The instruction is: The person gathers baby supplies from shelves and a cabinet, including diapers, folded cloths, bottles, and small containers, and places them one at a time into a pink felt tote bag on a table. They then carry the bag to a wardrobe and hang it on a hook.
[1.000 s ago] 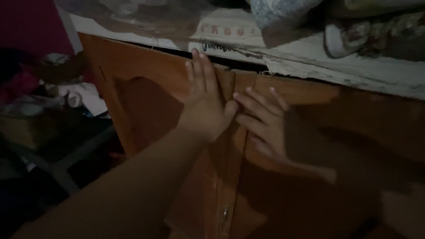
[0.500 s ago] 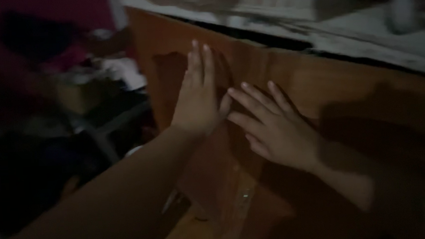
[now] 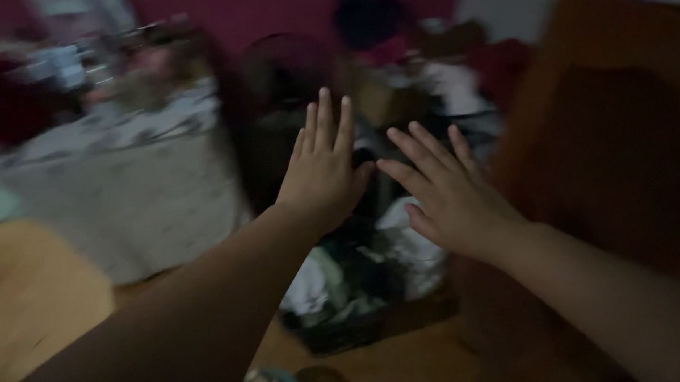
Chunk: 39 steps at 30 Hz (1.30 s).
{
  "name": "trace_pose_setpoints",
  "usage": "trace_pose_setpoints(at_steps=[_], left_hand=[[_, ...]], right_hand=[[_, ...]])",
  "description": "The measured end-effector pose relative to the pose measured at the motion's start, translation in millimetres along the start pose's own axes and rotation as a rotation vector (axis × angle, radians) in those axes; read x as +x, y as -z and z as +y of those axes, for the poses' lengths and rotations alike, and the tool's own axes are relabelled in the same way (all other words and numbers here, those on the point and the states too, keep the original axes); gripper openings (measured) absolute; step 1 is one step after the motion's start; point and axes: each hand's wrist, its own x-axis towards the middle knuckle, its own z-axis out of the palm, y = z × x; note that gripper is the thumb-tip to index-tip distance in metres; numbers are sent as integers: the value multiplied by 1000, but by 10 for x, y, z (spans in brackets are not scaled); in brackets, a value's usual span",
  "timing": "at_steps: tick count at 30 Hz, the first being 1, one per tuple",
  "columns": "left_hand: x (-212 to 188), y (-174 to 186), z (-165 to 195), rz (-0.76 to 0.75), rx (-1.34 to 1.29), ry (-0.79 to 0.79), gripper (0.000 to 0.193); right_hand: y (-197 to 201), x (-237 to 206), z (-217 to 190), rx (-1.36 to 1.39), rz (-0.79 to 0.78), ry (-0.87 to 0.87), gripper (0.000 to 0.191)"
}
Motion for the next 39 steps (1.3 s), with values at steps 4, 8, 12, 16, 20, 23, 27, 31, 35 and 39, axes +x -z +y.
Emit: trace_pose_setpoints(at_steps=[4,8,12,16,20,23,27,31,35,39], left_hand=[[-641,256,-852,102,-20,62,93],[-1021,450,-1499,129,-3,108,95],[-1555,638,-2072,173,60,149,95],[-2134,966,-2743,154,115,186,94],[-2872,1321,-3449,112,141,306,95],[-3335,1554,-3854,31,138,446,98],[-3898,1818,-4376,-21,157,609,97],[-4278,1915,-4863,-124,193,754,97],[-4345,2043,-5528,-167,244,837,96],[-4216,2158,-6179,-230,280,877,96]], right_hand=[[-227,574,-808,62,35,88,64],[-342,1001,-1395,120,0,152,65],[-391,1443,-1954,157,-17,218,66],[-498,1932,-2650,119,43,234,68],[-711,2450,-3435,166,82,332,72],[-861,2863,-3929,207,73,405,80],[-1110,3423,-4511,290,130,485,88],[-1488,3888,-4983,331,114,525,86],[-1856,4560,-5372,371,120,572,86],[-2189,5309,-5546,431,102,563,82]])
